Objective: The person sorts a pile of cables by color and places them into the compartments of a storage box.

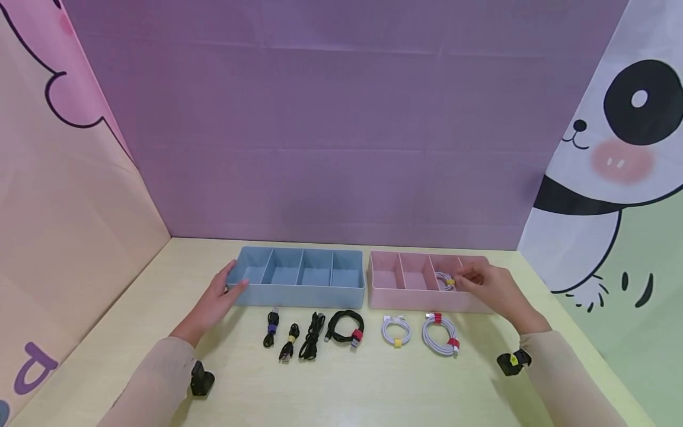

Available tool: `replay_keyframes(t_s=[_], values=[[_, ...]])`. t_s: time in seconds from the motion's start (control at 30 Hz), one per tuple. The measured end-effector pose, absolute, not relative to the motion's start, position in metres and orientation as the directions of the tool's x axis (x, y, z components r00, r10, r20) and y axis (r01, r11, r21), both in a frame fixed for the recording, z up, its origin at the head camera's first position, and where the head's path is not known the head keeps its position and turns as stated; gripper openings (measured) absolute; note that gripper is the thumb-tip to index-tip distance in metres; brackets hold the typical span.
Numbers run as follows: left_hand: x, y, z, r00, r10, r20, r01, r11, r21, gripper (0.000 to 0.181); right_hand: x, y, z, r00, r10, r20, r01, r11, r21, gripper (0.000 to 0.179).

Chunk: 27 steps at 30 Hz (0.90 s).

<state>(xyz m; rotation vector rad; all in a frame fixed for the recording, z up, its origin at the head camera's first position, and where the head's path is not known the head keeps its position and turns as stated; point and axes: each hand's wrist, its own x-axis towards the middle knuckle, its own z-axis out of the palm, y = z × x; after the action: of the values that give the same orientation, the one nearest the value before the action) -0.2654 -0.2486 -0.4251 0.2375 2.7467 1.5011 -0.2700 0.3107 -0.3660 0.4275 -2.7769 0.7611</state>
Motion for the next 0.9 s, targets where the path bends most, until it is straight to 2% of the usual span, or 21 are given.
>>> replay_keyframes(t_s=[0.33, 0.9], values=[[-0.265, -0.248, -0.424, -0.989, 0.13, 0.075, 0.132, 0.522, 0.843, 0.081, -0.261, 0.307, -0.367, -0.929, -0.246, 0.277, -0.354, 0.811, -0.466, 0.01], [-0.265, -0.248, -0.425, -0.989, 0.135, 0.065, 0.127, 0.53, 0.838, 0.081, -0.249, 0.305, -0.381, -0.9, -0.322, 0.294, -0.431, 0.756, -0.492, 0.01]])
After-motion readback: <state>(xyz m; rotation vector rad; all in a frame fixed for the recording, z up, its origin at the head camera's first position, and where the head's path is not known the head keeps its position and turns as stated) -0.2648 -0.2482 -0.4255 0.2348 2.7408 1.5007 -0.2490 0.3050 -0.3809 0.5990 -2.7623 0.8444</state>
